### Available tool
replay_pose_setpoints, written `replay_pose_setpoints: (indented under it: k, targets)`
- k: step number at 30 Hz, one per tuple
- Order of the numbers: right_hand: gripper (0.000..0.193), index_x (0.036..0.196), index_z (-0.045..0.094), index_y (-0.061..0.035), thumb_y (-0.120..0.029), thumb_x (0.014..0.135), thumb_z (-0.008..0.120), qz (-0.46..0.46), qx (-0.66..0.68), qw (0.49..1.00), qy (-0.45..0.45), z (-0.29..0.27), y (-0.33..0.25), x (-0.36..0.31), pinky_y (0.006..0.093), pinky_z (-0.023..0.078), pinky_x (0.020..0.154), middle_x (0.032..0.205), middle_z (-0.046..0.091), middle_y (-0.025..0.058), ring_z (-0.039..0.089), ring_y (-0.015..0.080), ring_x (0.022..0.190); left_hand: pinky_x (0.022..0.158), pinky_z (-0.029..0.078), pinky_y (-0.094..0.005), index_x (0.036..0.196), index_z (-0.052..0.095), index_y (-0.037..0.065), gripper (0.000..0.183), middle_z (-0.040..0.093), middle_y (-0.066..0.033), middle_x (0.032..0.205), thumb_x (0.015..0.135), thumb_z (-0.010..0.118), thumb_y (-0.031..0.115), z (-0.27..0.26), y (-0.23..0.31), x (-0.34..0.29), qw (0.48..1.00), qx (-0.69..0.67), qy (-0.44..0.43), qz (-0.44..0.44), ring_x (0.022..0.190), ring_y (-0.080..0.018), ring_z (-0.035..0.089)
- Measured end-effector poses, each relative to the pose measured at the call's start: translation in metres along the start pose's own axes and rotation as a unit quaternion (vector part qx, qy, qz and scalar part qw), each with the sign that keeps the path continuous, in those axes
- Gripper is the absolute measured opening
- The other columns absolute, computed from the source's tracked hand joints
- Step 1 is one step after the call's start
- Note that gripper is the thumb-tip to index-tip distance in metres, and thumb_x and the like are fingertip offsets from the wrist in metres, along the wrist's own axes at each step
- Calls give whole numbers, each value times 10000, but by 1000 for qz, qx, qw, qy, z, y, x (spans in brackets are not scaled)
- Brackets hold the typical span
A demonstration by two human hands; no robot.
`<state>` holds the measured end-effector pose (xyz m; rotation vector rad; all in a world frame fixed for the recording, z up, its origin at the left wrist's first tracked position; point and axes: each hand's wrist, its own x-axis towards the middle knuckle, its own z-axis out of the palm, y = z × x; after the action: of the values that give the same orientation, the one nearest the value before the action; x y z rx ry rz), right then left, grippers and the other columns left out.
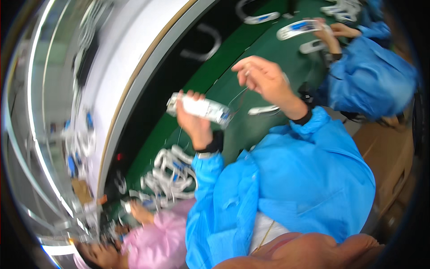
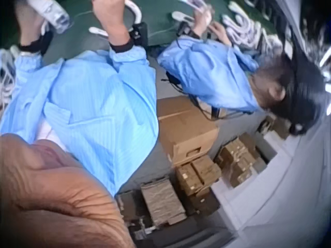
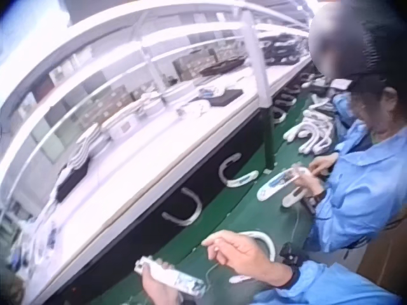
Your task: Assembling electronic components on a factory line.
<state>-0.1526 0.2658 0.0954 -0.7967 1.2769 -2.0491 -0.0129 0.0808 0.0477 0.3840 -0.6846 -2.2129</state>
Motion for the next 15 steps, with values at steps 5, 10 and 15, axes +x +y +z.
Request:
replay_pose_setpoints:
  k: [5, 10, 15]
  targets:
    - [210, 1037, 637, 28, -37, 910, 483, -65, -106, 991, -38, 14, 40, -16, 236, 485, 596, 806, 624, 60, 580, 103, 657, 679, 440, -353, 1012, 465, 40, 240, 489, -88, 834, 950, 481, 271, 10, -12, 5, 997, -78, 10, -16, 713, -200, 471]
    - [122, 938, 627, -2, -83, 847, 618, -80, -414, 901, -98, 36, 54, -20, 291, 474, 547, 804, 677, 118, 651, 224, 616, 678, 446, -345, 972, 458, 58, 222, 486, -80, 809, 955, 484, 278, 1, -7, -1, 995, -80, 66, -2, 709, -190, 474]
    - [57, 836, 605, -36, -78, 809, 632, -217, -398, 890, -50, 44, 70, -11, 367, 460, 537, 770, 575, 99, 575, 281, 616, 678, 455, -348, 974, 444, 49, 217, 492, -83, 819, 957, 479, 262, -4, -7, -3, 995, -61, 74, 8, 715, -189, 484]
